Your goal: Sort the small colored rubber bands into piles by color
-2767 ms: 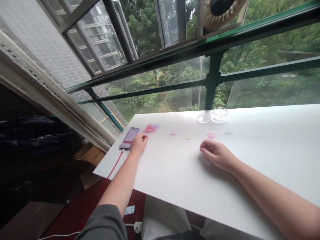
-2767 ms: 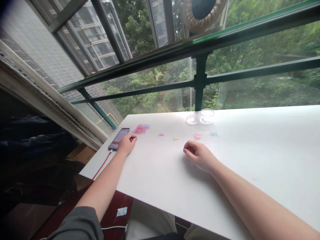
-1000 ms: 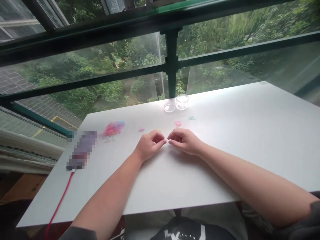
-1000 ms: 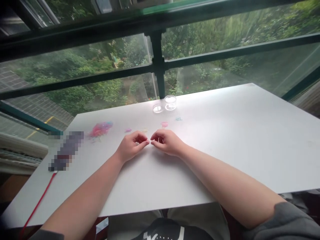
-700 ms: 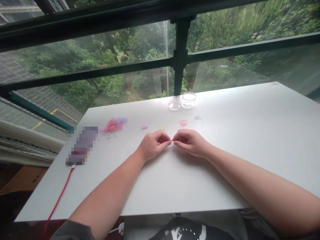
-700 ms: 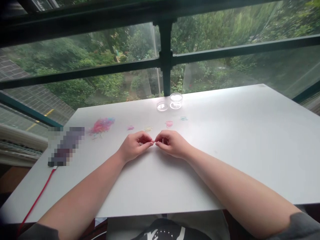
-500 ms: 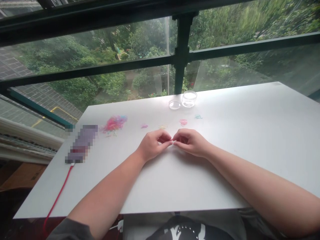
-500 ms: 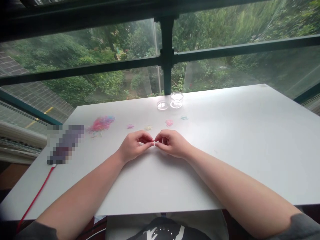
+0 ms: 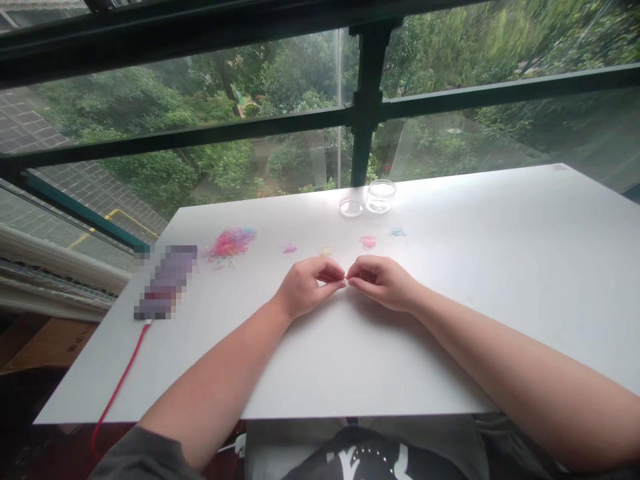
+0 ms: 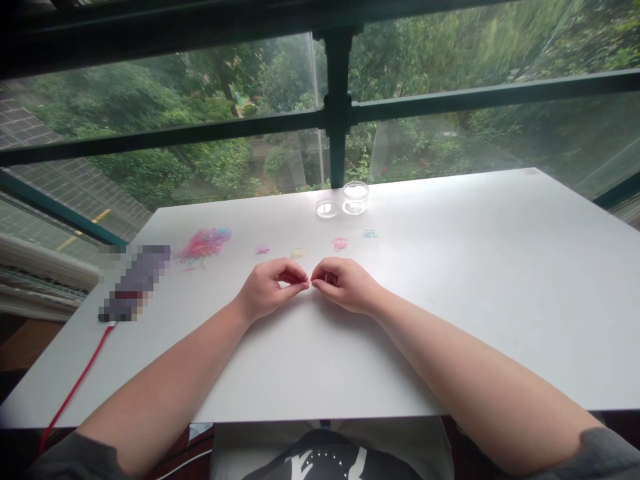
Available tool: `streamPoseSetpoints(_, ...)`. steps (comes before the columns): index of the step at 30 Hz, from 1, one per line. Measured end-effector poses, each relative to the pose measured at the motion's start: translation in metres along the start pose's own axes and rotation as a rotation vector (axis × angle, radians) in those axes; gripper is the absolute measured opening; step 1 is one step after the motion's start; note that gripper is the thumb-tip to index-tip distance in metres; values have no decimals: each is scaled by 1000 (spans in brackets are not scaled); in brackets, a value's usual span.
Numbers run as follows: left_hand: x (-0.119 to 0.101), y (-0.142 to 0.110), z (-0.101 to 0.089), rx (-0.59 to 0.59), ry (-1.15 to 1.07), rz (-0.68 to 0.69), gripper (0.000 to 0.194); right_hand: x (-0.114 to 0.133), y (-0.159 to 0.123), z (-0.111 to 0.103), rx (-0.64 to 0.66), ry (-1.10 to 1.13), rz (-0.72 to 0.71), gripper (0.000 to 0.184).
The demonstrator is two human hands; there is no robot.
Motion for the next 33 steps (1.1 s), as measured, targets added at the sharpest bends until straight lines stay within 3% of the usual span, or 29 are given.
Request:
streamPoseSetpoints(8,-1,-1,2,40,86,-19,27,1,-1,-2,-18,7,-5,6)
streamPoseSetpoints(12,3,1,5,84,146,-85,24,2,-1,-3,-25,5,-16,5)
streamPoseSetpoints(21,13,-1,0,45,159,-197,21,2,-1,-1,-18,-10,-25,7)
streamPoseSetpoints(33,8,0,5,83,130,-152,19,2,-1,0,-2,-11,-32,12)
Point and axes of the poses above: each hand's wrist, its own y-axis towards the middle knuckle, its own z-axis out of the palm, x = y × z, the point moved 10 cm from there along y, towards the middle knuckle, and after that the axes turned 15 degrees about x, right-handed, at the moved point
